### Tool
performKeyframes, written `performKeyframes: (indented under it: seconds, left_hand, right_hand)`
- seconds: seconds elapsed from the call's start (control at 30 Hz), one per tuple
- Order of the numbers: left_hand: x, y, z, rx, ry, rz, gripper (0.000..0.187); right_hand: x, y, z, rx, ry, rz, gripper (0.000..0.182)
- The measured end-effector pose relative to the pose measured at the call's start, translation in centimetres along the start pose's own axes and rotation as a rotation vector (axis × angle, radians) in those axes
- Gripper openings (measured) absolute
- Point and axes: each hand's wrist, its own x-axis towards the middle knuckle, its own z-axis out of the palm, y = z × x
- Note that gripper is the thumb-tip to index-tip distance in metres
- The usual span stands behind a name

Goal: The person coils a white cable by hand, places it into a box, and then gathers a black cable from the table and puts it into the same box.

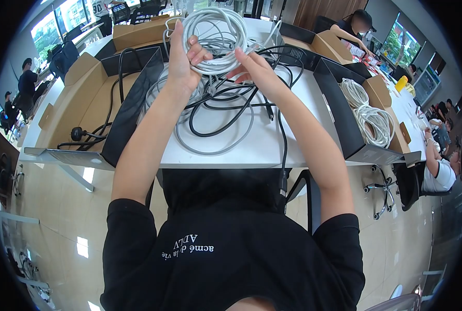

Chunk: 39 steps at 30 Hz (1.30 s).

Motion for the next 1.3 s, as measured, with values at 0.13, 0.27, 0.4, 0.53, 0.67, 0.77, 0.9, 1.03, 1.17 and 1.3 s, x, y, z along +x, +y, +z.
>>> performKeyframes:
  seconds: [0.13, 0.27, 0.4, 0.53, 0.67, 0.77, 0.9, 1.03, 1.17, 1.3]
  left_hand:
    - [0.1, -0.4, 0.1, -0.008, -0.061, -0.006, 0.046]
    - [0.1, -0.4, 0.1, -0.053, -0.074, -0.056, 0.046]
    - [0.1, -0.3, -0.2, -0.064, -0.075, -0.098, 0.046]
    - [-0.1, -0.4, -0.1, -0.054, 0.068, -0.034, 0.046]
    - [0.3, 0.1, -0.7, -0.197, 0.193, 0.014, 0.044]
    - [0.5, 0.1, -1.2, -0.220, 0.216, -0.005, 0.044]
    - [0.9, -0.4, -1.8, -0.157, 0.181, -0.022, 0.046]
    - [0.8, -0.5, -1.7, -0.124, 0.183, -0.024, 0.048]
    - [0.8, -0.4, -1.7, -0.139, 0.176, -0.042, 0.049]
    - [0.8, -0.3, -1.8, -0.201, 0.126, -0.079, 0.051]
  right_hand:
    - [0.5, 0.6, -0.3, 0.015, 0.076, -0.014, 0.057]
    - [0.8, 1.0, -0.6, -0.024, 0.122, -0.016, 0.062]
    - [1.1, 1.6, -1.3, -0.006, 0.092, 0.015, 0.067]
    - [1.0, 1.3, -1.4, 0.069, 0.030, 0.036, 0.062]
    - [0.3, 0.5, -0.5, 0.085, 0.044, -0.077, 0.046]
    - [0.3, 0.4, -0.2, 0.053, 0.073, -0.114, 0.038]
    - [0.3, 0.3, -0.5, 0.084, 0.105, -0.120, 0.033]
    - [0.4, 0.6, -0.8, 0.098, 0.092, -0.155, 0.029]
    - [0.6, 1.0, -0.7, 0.124, 0.107, -0.086, 0.028]
    - [0.4, 0.4, -0.4, 0.149, 0.181, -0.002, 0.030]
